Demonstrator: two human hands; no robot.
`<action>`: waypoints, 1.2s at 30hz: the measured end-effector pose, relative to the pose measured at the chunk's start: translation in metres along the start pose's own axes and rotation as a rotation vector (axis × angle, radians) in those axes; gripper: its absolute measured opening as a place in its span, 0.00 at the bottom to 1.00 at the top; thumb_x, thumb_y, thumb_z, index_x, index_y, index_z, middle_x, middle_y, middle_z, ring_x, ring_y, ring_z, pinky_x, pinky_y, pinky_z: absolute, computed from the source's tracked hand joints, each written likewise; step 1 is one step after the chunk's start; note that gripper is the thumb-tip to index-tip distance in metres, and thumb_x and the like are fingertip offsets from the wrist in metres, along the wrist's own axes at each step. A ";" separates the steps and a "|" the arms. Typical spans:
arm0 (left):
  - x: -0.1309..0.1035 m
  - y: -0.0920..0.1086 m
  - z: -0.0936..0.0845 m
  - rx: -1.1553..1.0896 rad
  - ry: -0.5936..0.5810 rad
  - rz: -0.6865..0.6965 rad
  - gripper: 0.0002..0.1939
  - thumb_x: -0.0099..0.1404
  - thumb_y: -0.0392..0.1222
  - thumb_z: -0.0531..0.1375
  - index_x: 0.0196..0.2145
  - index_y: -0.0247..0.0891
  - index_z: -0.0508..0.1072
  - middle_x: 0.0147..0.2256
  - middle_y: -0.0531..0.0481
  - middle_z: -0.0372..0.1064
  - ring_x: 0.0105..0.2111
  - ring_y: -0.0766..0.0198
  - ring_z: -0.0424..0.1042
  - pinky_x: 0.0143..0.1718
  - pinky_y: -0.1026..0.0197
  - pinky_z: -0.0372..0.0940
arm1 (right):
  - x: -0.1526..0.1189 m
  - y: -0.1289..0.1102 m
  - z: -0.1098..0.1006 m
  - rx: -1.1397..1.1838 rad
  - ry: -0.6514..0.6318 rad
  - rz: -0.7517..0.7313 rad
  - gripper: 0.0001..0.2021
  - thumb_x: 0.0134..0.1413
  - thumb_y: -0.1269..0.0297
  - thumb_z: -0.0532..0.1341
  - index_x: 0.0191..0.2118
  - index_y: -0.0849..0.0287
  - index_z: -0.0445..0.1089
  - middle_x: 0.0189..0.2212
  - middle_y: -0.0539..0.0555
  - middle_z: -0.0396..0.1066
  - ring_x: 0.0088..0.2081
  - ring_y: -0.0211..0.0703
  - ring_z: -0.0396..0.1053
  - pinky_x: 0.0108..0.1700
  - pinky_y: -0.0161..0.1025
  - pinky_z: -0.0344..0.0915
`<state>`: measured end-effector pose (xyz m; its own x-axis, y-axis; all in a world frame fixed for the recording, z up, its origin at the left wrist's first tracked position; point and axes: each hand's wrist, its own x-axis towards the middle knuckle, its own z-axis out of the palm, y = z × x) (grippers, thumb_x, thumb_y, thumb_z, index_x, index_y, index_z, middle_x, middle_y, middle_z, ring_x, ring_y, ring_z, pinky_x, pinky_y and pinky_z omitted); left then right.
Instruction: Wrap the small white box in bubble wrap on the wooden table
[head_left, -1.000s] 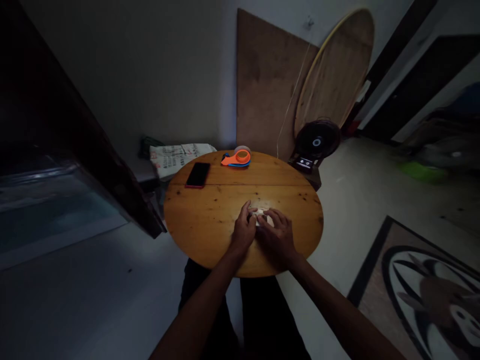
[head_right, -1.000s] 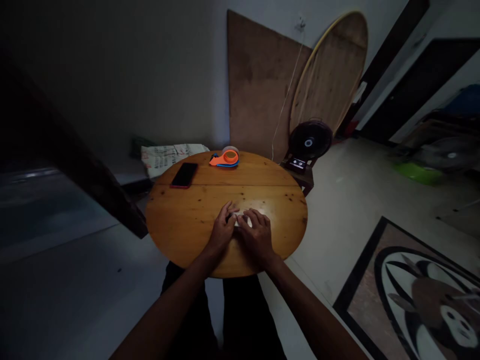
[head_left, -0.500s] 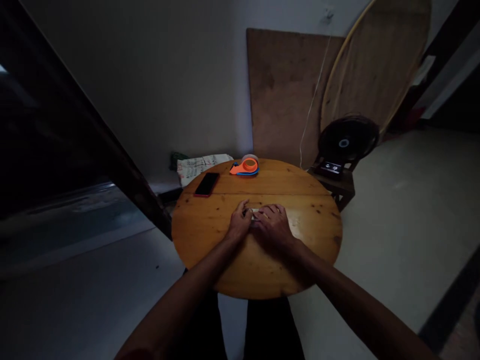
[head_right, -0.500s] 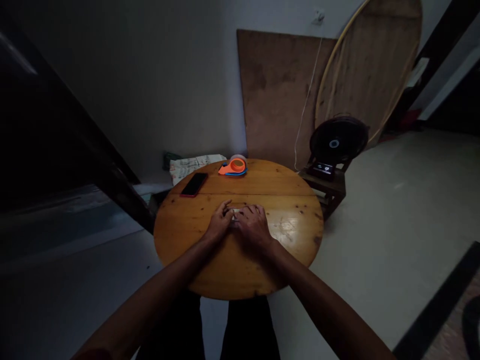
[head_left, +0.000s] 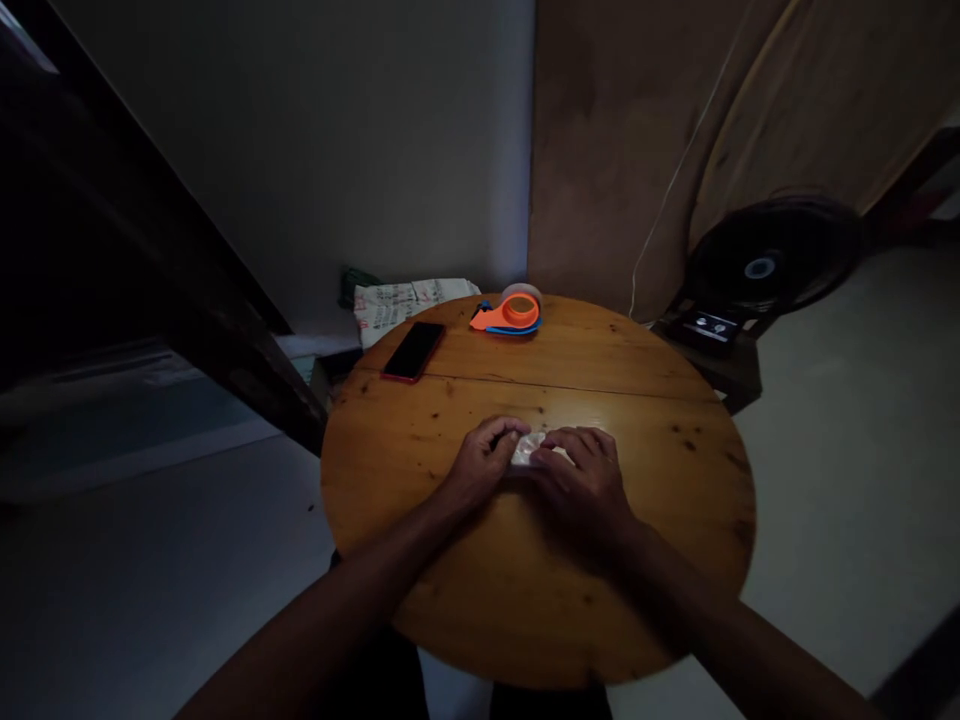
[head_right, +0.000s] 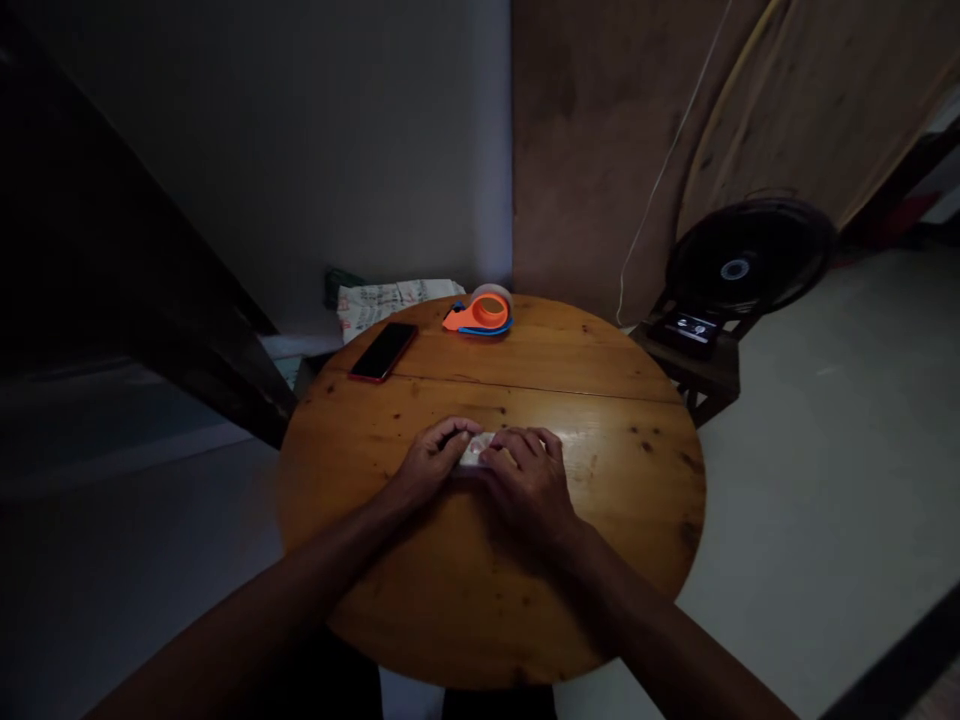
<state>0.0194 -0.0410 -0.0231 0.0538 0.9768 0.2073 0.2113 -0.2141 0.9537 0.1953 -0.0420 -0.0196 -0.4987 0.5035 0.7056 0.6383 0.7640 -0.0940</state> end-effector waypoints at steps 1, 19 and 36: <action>0.000 0.000 0.001 0.011 0.013 0.002 0.11 0.63 0.40 0.53 0.37 0.35 0.74 0.37 0.47 0.72 0.41 0.61 0.70 0.45 0.60 0.64 | -0.001 0.001 0.000 0.012 0.006 0.009 0.05 0.56 0.66 0.62 0.39 0.57 0.68 0.39 0.55 0.72 0.43 0.47 0.67 0.48 0.48 0.56; -0.005 -0.005 0.009 -0.002 0.109 0.014 0.10 0.64 0.37 0.53 0.40 0.38 0.73 0.39 0.48 0.72 0.42 0.61 0.70 0.46 0.60 0.64 | 0.003 -0.001 0.003 -0.022 0.029 -0.025 0.08 0.56 0.68 0.62 0.43 0.54 0.70 0.43 0.56 0.73 0.50 0.48 0.66 0.50 0.47 0.58; -0.005 -0.004 0.008 -0.005 0.097 -0.015 0.08 0.63 0.38 0.54 0.37 0.37 0.72 0.36 0.49 0.71 0.39 0.62 0.70 0.42 0.61 0.65 | -0.003 0.007 -0.001 0.147 -0.074 0.172 0.25 0.55 0.62 0.59 0.58 0.57 0.59 0.54 0.63 0.65 0.55 0.55 0.63 0.53 0.52 0.59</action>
<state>0.0260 -0.0449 -0.0298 -0.0445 0.9760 0.2133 0.2061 -0.1999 0.9579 0.2017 -0.0388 -0.0218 -0.4351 0.6550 0.6178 0.6282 0.7124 -0.3129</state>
